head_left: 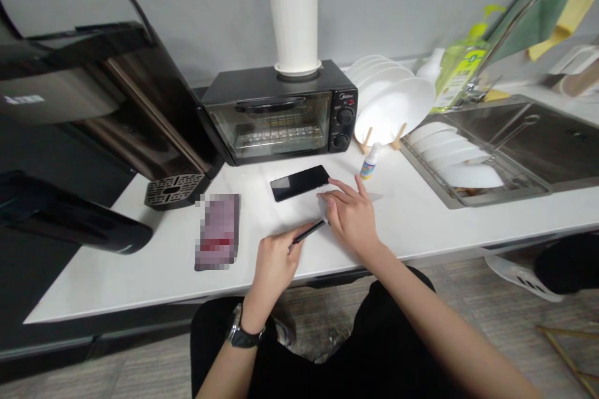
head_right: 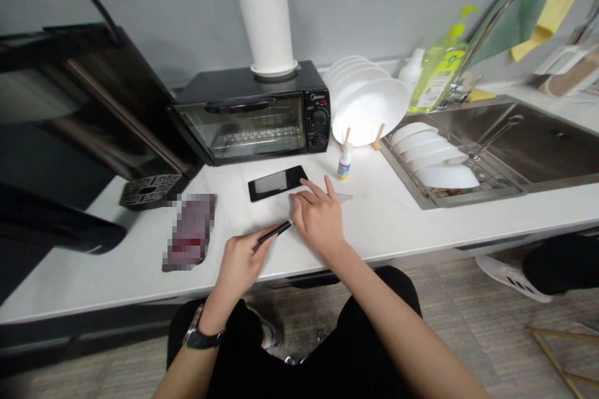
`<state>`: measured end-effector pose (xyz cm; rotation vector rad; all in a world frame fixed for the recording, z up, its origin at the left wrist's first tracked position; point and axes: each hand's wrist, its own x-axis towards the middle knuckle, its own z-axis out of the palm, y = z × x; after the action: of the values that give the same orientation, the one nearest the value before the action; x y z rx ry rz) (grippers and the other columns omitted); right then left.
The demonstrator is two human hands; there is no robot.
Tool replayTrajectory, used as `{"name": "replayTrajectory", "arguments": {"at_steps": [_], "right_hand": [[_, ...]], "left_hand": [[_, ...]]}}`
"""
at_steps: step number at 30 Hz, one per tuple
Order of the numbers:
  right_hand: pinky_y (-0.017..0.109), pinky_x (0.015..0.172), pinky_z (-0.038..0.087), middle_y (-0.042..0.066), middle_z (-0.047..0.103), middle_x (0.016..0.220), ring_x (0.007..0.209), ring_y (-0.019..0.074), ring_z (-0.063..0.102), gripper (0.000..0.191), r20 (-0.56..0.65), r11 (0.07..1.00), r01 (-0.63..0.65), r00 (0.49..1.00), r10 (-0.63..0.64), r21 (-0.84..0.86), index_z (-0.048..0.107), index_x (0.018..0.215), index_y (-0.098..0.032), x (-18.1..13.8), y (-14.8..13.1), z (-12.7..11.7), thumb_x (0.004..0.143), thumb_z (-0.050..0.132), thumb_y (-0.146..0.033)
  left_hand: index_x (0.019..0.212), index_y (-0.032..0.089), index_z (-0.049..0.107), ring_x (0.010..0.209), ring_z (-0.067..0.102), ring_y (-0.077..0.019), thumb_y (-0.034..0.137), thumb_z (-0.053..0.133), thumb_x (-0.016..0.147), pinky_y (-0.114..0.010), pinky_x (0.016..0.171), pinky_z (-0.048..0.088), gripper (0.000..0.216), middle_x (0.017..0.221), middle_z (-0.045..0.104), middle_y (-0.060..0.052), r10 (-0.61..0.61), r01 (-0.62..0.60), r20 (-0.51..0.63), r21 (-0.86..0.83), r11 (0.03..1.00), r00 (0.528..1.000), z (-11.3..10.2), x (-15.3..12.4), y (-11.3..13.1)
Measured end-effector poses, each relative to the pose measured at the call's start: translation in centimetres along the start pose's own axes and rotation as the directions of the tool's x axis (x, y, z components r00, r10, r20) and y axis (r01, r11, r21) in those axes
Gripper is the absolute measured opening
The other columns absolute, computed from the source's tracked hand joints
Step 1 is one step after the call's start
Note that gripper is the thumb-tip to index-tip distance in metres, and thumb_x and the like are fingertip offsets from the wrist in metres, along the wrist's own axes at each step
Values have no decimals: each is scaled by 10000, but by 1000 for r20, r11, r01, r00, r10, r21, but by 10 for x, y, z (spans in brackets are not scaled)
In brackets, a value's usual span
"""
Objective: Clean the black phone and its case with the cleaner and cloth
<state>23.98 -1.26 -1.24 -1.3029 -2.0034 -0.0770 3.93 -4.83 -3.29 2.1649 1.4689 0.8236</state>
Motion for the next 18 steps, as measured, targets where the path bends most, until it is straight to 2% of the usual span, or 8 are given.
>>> {"name": "replayTrajectory", "arguments": {"at_steps": [4,7,10,14,16,18], "right_hand": [[458,1225,328,63,792,1193,1272,235,646,344,27,984,161,986,-163,73,721,1235,-160,-9,-60,19,1060,432,-222],[426,1143,398,101,747,1296,1280,246,617,381,66,950,300,950,-306,88,645,1354,-108,-14,-79,25,1067,450,-263],[420,997,449,113,752,1251,1178,262,638,388,122,938,344,930,-347,50,638,1360,-122,-10,-61,19,1086,442,-314],[405,863,435,104,785,1052,968,252,669,385,154,979,204,968,-198,-24,744,1089,-159,8,-6,0,1094,388,-306],[402,870,436,99,787,965,938,249,678,418,164,991,122,980,-111,-58,754,969,-165,15,15,-8,1088,367,-270],[421,997,420,86,794,952,1042,259,687,415,132,996,77,989,-69,-56,753,928,-177,18,20,-10,1075,368,-231]], "left_hand": [[847,162,779,668,726,-234,149,560,903,-297,642,493,227,742,783,-98,-40,42,-14,184,982,999,2,0,-6],[773,156,744,610,670,-228,127,573,845,-301,601,458,188,669,735,-96,-47,50,-18,210,977,999,0,-3,-9],[730,168,722,568,627,-201,140,552,886,-291,585,418,232,626,702,-73,-50,52,-12,205,977,999,-3,-5,-7],[801,174,748,524,575,-155,280,535,1016,-269,571,362,321,621,697,-40,-56,58,-15,120,991,998,-5,-5,-1],[845,169,766,531,579,-150,338,545,1034,-267,570,350,336,644,713,-44,-64,67,-29,79,995,998,-5,-4,1],[855,166,773,548,594,-151,351,551,1035,-264,572,349,341,662,725,-47,-69,71,-33,59,996,997,-4,-3,3]]}}
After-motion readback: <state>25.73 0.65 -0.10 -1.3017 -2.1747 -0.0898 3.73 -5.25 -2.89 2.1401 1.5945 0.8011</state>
